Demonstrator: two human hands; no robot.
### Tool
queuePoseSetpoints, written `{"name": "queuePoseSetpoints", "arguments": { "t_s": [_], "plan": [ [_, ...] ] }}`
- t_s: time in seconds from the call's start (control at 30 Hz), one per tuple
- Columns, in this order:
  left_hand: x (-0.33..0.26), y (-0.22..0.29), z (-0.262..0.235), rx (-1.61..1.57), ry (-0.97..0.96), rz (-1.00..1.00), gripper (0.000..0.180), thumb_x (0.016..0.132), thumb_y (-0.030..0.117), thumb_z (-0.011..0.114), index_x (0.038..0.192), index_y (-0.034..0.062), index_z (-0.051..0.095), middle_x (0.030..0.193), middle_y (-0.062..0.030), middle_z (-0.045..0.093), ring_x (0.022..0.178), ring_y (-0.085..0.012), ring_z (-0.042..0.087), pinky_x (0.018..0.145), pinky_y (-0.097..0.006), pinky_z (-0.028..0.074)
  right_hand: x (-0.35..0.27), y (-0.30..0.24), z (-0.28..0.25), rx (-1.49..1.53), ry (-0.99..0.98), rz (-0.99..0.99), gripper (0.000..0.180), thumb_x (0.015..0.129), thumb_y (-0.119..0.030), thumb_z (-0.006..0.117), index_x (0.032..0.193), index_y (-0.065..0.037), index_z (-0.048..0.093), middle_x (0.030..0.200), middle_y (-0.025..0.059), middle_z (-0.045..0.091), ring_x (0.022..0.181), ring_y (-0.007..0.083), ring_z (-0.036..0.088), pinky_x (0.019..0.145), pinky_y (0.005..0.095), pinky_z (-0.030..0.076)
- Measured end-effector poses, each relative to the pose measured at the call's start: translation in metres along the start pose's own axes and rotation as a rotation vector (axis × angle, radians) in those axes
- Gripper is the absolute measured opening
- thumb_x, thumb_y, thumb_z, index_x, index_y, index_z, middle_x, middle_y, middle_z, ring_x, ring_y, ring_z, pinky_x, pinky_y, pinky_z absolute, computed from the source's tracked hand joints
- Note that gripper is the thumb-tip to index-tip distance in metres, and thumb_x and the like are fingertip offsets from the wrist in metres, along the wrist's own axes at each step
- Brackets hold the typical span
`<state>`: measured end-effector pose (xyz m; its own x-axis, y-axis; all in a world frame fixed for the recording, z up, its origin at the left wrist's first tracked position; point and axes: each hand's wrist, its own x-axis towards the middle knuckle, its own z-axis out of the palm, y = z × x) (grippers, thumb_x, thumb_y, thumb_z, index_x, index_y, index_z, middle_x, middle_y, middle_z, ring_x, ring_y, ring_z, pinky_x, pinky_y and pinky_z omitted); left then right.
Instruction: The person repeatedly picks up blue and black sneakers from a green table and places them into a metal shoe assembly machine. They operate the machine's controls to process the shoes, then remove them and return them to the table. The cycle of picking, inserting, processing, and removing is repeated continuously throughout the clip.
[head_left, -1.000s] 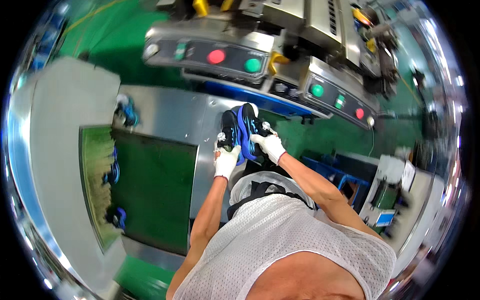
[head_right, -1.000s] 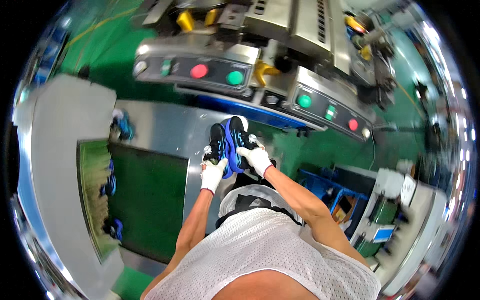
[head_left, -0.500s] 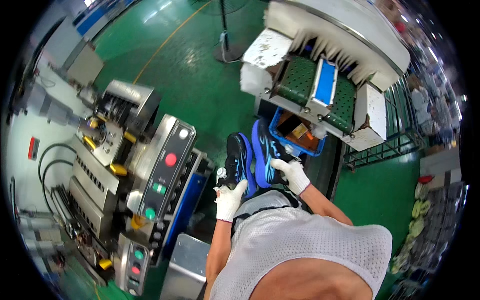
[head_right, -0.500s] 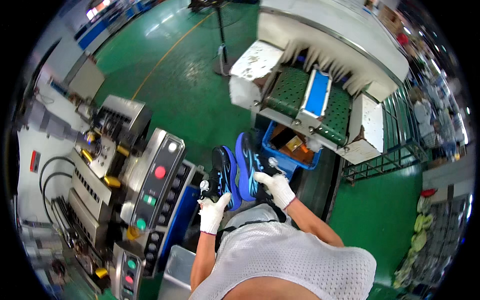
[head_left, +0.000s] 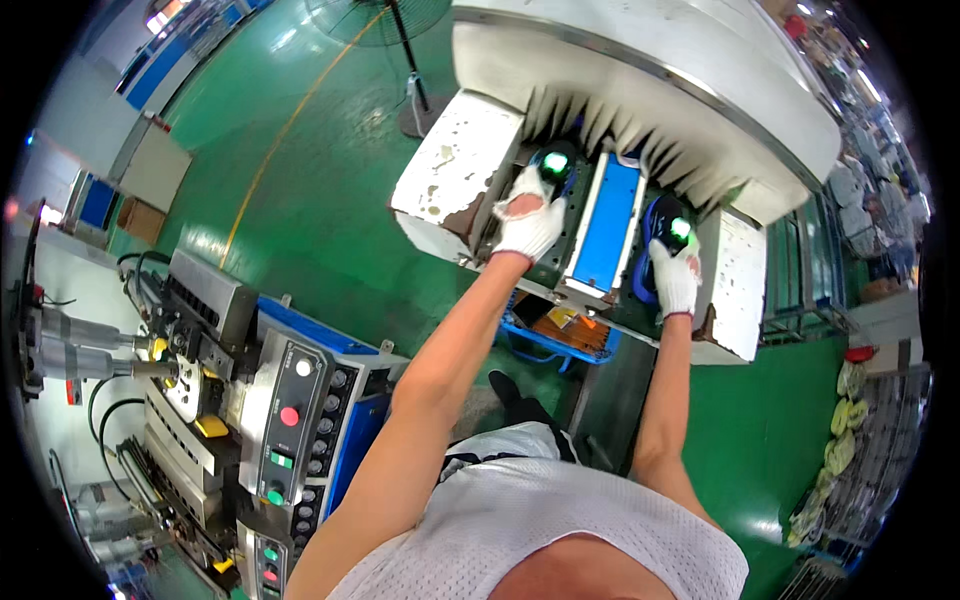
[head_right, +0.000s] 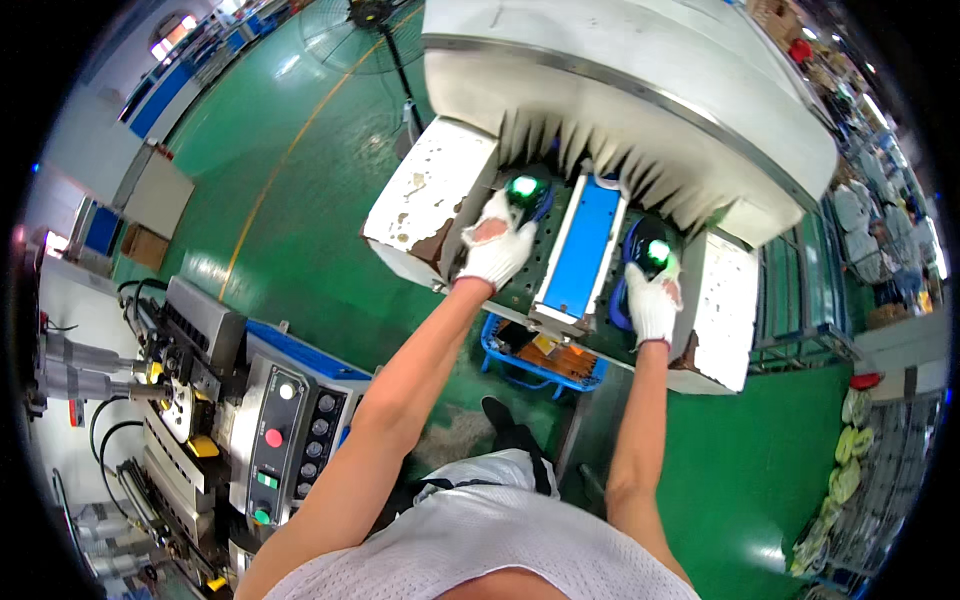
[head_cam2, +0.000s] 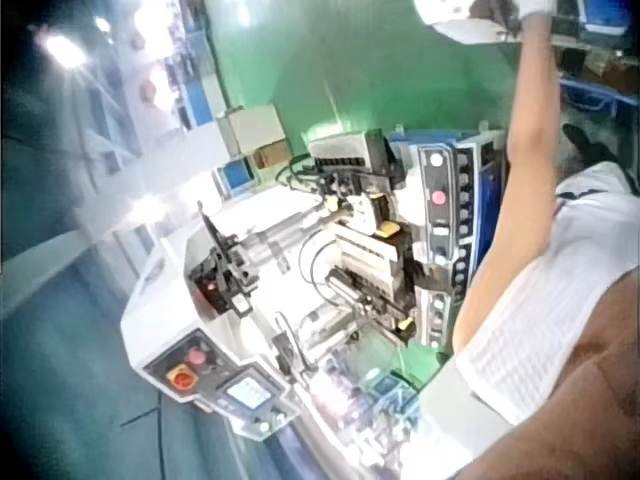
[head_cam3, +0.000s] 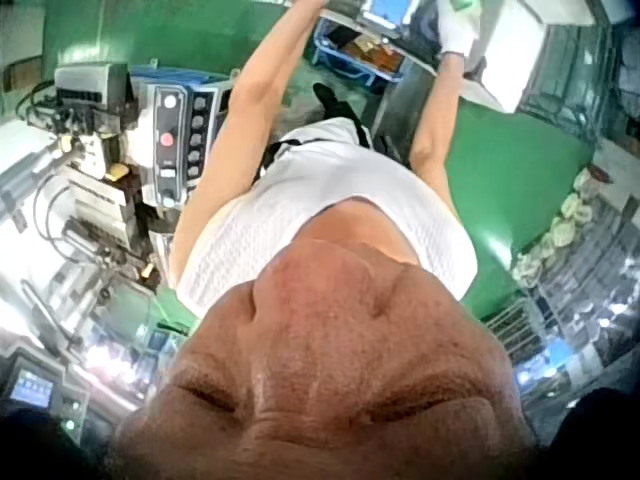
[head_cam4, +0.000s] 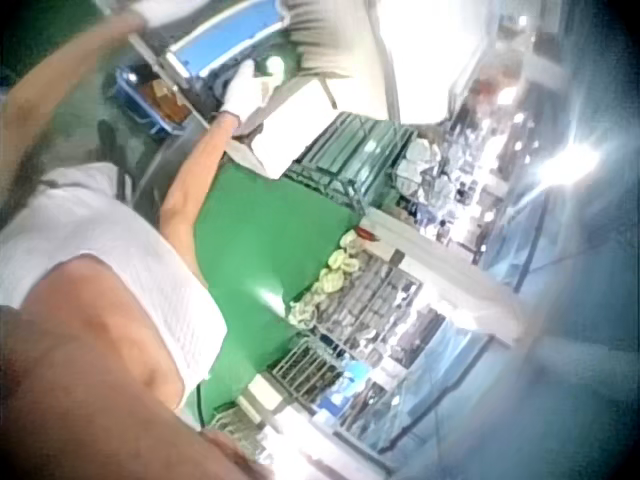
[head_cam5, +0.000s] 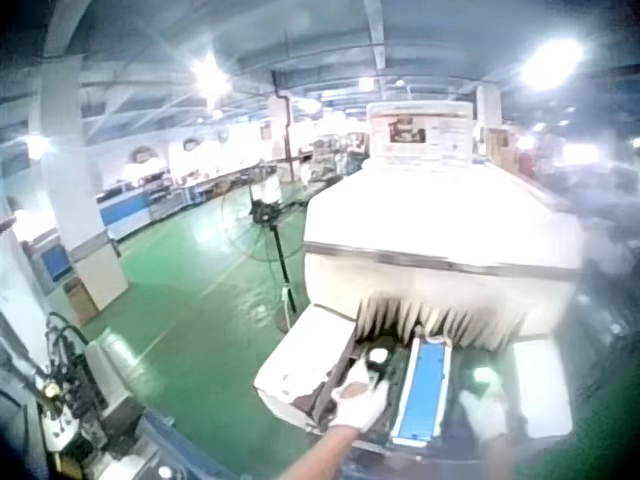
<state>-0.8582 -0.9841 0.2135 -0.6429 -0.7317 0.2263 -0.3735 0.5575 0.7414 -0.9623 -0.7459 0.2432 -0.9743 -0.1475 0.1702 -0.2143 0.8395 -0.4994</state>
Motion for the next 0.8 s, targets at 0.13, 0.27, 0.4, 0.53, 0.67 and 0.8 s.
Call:
{"name": "queuePoseSetpoints", "arguments": {
  "t_s": [0.13,0.27,0.4,0.53,0.67,0.8],
  "plan": [
    [0.030,0.010,-0.020,-0.139,-0.222,-0.093,0.078,0.086,0.039,0.064,0.145,-0.0058,0.041,0.142,-0.0316,0.050,0.132,-0.0440,0.050,0.114,-0.048,0.037,0.046,-0.034,-0.002,0.075,-0.128,-0.027,0.079,0.083,-0.048,0.074,0.141,0.000,0.050,0.131,0.0286,0.061,0.121,0.0414,0.060,0.104,0.0476,0.045],
    [-0.066,-0.039,-0.054,-0.240,0.023,0.190,0.058,0.092,0.034,0.060,0.135,-0.0038,0.050,0.134,-0.0302,0.055,0.126,-0.0434,0.054,0.107,-0.049,0.043,0.001,-0.059,0.005,0.218,0.227,-0.437,0.066,0.090,-0.025,0.073,0.144,0.004,0.047,0.139,0.0253,0.057,0.127,0.0383,0.057,0.107,0.0450,0.045],
    [-0.263,-0.152,-0.119,0.013,-0.348,-0.221,0.030,0.098,0.037,0.053,0.108,0.0123,0.067,0.103,-0.0163,0.070,0.096,-0.0382,0.068,0.086,-0.049,0.052,-0.129,-0.098,0.073,0.953,-0.548,-0.631,0.053,0.098,-0.010,0.063,0.146,0.004,0.045,0.142,0.0202,0.056,0.128,0.0278,0.057,0.111,0.0392,0.043],
    [-0.526,-0.232,-0.195,0.266,-0.310,-0.917,0.043,0.094,0.044,0.052,0.099,0.0055,0.069,0.106,-0.0213,0.072,0.102,-0.0386,0.069,0.087,-0.052,0.054,-0.253,-0.093,0.181,0.215,-1.627,-0.720,0.052,0.094,-0.015,0.071,0.140,0.003,0.053,0.138,0.0204,0.060,0.126,0.0268,0.060,0.105,0.0373,0.048],
    [-0.779,-0.210,-0.260,0.312,0.404,-1.670,0.047,0.095,0.040,0.048,0.106,-0.0009,0.069,0.108,-0.0235,0.072,0.104,-0.0387,0.070,0.089,-0.051,0.055,-0.374,-0.115,0.164,-0.068,-1.689,-1.153,0.054,0.094,-0.018,0.069,0.140,0.004,0.051,0.134,0.0234,0.061,0.124,0.0305,0.062,0.105,0.0395,0.049],
    [-0.951,-0.167,-0.251,0.245,1.089,-2.033,0.038,0.094,0.042,0.056,0.111,0.0108,0.069,0.108,-0.0180,0.072,0.102,-0.0378,0.070,0.088,-0.051,0.054,-0.457,-0.125,0.175,-0.329,-1.704,-1.408,0.054,0.093,-0.021,0.071,0.138,0.003,0.053,0.130,0.0220,0.065,0.120,0.0296,0.065,0.099,0.0381,0.052]
  ]
}}
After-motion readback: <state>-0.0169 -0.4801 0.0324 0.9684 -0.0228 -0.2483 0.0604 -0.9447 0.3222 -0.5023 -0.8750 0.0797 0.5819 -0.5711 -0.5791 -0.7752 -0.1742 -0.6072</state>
